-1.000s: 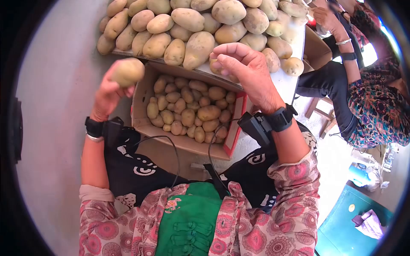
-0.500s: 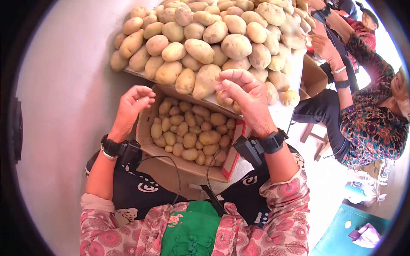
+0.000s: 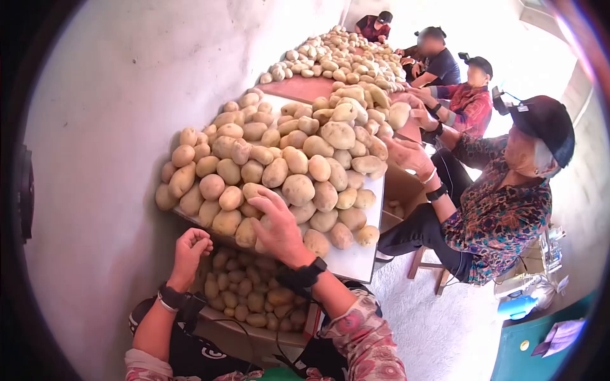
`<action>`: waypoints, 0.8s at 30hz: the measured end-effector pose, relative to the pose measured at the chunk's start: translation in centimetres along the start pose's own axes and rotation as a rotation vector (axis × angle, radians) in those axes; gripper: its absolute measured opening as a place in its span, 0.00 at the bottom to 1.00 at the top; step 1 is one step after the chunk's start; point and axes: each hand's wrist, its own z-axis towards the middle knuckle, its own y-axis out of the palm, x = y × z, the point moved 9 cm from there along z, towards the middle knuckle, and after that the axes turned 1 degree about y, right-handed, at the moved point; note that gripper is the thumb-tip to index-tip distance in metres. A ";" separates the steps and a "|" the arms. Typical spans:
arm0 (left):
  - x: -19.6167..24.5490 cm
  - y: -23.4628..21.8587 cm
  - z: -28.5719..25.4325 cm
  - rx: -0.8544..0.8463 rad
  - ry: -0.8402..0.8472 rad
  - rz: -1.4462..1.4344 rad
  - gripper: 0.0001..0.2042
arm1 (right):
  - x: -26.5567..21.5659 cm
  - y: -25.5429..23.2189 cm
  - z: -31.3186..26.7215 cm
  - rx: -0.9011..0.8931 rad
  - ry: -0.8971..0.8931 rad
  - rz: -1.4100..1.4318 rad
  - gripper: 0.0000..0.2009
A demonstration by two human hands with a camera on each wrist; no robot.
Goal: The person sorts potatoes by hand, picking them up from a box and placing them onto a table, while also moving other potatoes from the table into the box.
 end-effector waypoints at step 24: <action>-3.2 6.7 -0.4 -0.529 0.036 0.303 0.19 | 5.2 4.1 1.9 -0.063 0.174 -0.753 0.21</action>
